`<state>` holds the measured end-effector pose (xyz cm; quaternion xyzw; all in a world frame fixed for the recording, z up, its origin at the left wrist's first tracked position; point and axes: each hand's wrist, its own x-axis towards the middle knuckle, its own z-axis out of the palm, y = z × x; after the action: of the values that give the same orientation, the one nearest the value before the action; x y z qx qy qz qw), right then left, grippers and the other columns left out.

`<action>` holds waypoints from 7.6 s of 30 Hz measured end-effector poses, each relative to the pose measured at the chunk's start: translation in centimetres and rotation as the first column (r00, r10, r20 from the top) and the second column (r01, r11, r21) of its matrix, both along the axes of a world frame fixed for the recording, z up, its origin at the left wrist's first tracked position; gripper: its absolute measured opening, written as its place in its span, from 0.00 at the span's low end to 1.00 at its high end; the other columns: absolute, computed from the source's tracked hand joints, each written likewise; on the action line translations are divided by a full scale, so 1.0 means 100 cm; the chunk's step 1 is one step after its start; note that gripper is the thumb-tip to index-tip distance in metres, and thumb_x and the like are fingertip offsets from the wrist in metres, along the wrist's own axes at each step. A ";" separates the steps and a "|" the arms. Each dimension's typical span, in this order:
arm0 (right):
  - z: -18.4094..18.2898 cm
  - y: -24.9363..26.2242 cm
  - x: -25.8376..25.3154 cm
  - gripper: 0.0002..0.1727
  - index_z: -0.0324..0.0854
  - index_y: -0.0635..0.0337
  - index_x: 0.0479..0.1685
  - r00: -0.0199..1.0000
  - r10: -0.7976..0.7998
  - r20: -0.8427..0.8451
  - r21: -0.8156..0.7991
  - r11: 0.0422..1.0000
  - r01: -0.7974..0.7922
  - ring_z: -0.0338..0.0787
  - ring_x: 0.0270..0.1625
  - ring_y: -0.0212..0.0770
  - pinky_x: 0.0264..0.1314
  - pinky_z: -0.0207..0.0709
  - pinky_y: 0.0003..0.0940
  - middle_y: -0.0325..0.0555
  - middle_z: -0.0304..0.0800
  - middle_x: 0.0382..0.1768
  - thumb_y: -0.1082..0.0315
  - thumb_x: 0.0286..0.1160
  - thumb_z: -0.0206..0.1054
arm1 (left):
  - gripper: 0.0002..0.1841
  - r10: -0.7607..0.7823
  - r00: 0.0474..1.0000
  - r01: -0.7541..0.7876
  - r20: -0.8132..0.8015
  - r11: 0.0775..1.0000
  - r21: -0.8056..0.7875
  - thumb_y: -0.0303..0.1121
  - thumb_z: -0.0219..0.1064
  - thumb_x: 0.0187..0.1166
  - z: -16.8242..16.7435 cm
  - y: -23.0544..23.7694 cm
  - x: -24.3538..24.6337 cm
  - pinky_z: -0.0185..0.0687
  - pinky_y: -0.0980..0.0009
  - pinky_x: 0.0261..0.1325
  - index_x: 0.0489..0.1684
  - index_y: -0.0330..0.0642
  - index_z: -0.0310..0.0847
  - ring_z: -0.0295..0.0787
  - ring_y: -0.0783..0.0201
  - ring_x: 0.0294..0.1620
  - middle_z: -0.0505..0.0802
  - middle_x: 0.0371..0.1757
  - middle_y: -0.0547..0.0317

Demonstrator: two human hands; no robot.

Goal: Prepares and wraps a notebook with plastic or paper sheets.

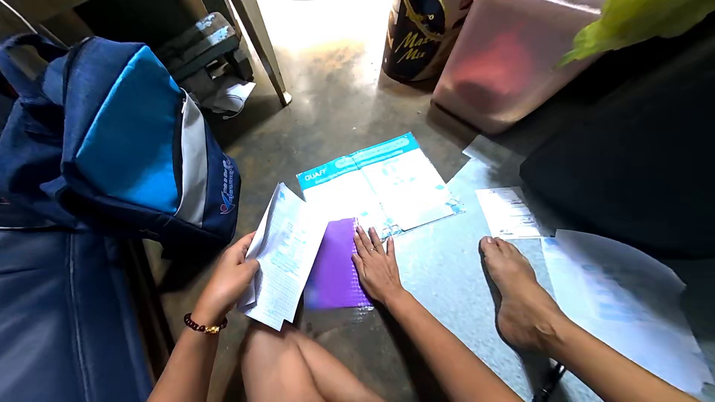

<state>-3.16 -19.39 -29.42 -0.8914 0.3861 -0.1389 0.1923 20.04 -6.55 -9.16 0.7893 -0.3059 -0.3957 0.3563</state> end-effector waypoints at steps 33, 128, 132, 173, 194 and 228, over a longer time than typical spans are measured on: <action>0.005 0.021 0.060 0.40 0.55 0.76 0.89 0.994 -0.033 -0.104 0.033 0.999 0.037 0.49 0.94 0.65 0.93 0.36 0.65 0.67 0.50 0.92 0.48 0.90 0.42 | 0.23 0.096 0.991 -0.085 -0.091 0.990 0.110 0.12 0.54 0.78 -0.053 0.007 0.031 0.85 0.69 0.52 0.72 0.33 0.75 0.89 0.67 0.49 0.89 0.58 0.47; -0.008 0.118 0.041 0.26 0.91 0.61 0.38 0.896 0.352 0.270 -0.334 0.907 -0.256 0.92 0.45 0.60 0.49 0.80 0.54 0.58 0.94 0.42 0.44 0.67 0.70 | 0.15 0.672 0.660 -0.644 -0.335 0.736 0.207 0.27 0.68 0.82 -0.127 0.017 -0.043 0.83 0.68 0.40 0.63 0.30 0.79 0.88 0.60 0.38 0.90 0.47 0.42; -0.002 0.115 0.027 0.21 0.90 0.64 0.42 0.927 0.219 0.303 -0.155 0.972 -0.179 0.90 0.52 0.65 0.55 0.79 0.59 0.62 0.92 0.48 0.55 0.59 0.68 | 0.17 0.491 0.862 -0.466 -0.126 0.865 0.184 0.29 0.69 0.82 -0.133 0.021 -0.039 0.87 0.61 0.56 0.64 0.29 0.81 0.92 0.55 0.49 0.92 0.53 0.40; 0.134 0.076 0.064 0.05 0.85 0.71 0.32 0.920 -0.149 0.362 0.288 0.957 0.042 0.84 0.26 0.31 0.34 0.76 0.27 0.48 0.86 0.24 0.76 0.72 0.68 | 0.11 0.662 0.615 -0.765 -0.428 0.632 -0.122 0.24 0.61 0.87 -0.141 -0.002 -0.028 0.81 0.64 0.57 0.58 0.24 0.80 0.83 0.58 0.51 0.87 0.54 0.39; 0.107 0.036 -0.042 0.09 0.79 0.64 0.31 0.444 -0.775 0.449 0.834 0.543 0.104 0.88 0.22 0.26 0.29 0.85 0.22 0.35 0.87 0.20 0.84 0.77 0.60 | 0.05 0.155 0.782 -0.352 -0.604 0.909 -0.223 0.22 0.69 0.80 -0.106 -0.011 -0.060 0.87 0.74 0.38 0.46 0.28 0.84 0.89 0.69 0.31 0.92 0.34 0.56; 0.143 -0.032 -0.151 0.38 0.75 0.69 0.68 0.694 -0.703 0.158 0.641 0.607 0.470 0.86 0.30 0.40 0.34 0.85 0.36 0.52 0.86 0.37 0.74 0.52 0.86 | 0.16 -0.351 0.935 0.336 -0.051 0.923 -0.187 0.32 0.62 0.86 -0.051 -0.076 -0.278 0.82 0.58 0.66 0.60 0.29 0.87 0.92 0.54 0.55 0.94 0.53 0.41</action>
<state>-18.26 -22.56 -15.12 -0.5656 0.6379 -0.2538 0.4570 -7.74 -14.14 -14.26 0.6718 -0.4580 -0.4561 0.3617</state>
